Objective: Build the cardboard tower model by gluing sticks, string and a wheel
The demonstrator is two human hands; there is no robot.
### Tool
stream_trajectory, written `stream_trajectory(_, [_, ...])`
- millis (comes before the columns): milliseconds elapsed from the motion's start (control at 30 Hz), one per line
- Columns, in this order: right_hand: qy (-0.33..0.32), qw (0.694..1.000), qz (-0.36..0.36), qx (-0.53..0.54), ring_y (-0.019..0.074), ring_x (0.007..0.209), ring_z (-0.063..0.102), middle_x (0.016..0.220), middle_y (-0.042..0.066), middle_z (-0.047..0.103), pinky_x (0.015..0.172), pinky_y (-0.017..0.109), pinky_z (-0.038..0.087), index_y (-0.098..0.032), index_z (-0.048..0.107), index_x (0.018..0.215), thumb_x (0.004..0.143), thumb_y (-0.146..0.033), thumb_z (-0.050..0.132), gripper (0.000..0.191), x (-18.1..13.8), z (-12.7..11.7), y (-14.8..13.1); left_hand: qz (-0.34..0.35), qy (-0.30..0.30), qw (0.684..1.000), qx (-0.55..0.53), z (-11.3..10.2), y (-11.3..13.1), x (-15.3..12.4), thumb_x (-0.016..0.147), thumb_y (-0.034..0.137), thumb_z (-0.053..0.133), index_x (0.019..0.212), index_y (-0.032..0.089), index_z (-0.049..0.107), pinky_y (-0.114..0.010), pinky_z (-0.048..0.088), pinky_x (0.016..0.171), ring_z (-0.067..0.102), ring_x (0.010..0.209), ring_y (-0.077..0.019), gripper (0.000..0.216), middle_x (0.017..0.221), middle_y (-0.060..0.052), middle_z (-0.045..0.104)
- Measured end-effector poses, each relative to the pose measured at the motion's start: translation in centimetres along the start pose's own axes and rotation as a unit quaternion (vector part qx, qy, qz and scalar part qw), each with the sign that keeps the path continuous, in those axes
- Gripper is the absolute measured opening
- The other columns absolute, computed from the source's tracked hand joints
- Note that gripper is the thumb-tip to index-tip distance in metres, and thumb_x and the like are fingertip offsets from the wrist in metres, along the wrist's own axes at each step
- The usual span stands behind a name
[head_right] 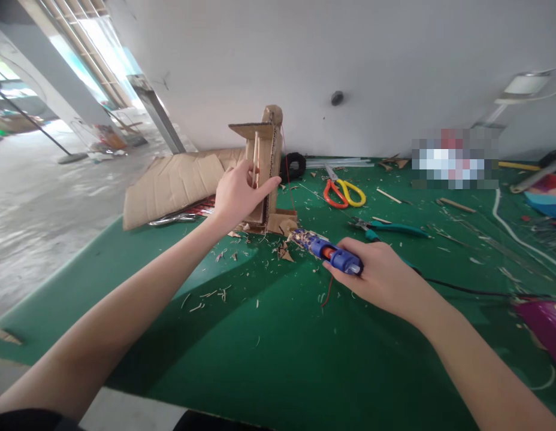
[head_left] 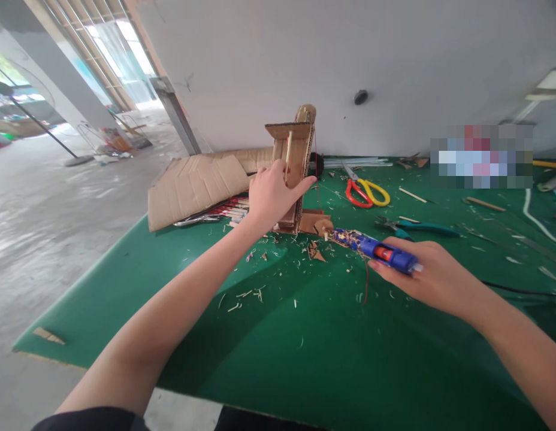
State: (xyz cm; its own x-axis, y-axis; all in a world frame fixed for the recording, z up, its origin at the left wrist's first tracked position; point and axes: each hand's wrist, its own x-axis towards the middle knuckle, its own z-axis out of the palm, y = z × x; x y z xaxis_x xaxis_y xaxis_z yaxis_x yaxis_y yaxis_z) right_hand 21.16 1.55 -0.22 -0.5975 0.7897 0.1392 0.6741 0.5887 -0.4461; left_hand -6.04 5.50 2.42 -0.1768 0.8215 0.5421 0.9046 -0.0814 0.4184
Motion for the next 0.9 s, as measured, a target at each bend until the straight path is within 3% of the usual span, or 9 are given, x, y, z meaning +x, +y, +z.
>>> stream_trajectory(367, [0.017,0.999,-0.030,-0.020,0.0105,0.043,0.041,0.050,-0.005,0.047,0.043,0.025,0.032,-0.025,0.052,0.073,0.085,-0.051,0.051,0.029,0.03,0.08,0.56,-0.001,0.002,1.000,0.008,-0.02,0.04,0.06,0.077,0.066,0.053,0.086,0.022,0.053,-0.040,0.042,0.075,0.053,0.087,-0.0267,0.045,0.075,-0.006,0.057])
stream_trajectory(900, [0.000,1.000,-0.010,-0.012,0.0117,0.048,0.044,0.060,-0.002,0.055,0.049,0.027,0.034,-0.024,0.057,0.082,0.084,-0.054,0.049,0.031,0.29,0.15,0.50,0.016,0.020,1.000,0.015,0.30,-0.17,0.13,0.078,0.064,0.054,0.081,0.021,0.050,-0.034,0.038,0.065,0.053,0.080,-0.0233,0.043,0.074,-0.005,0.058])
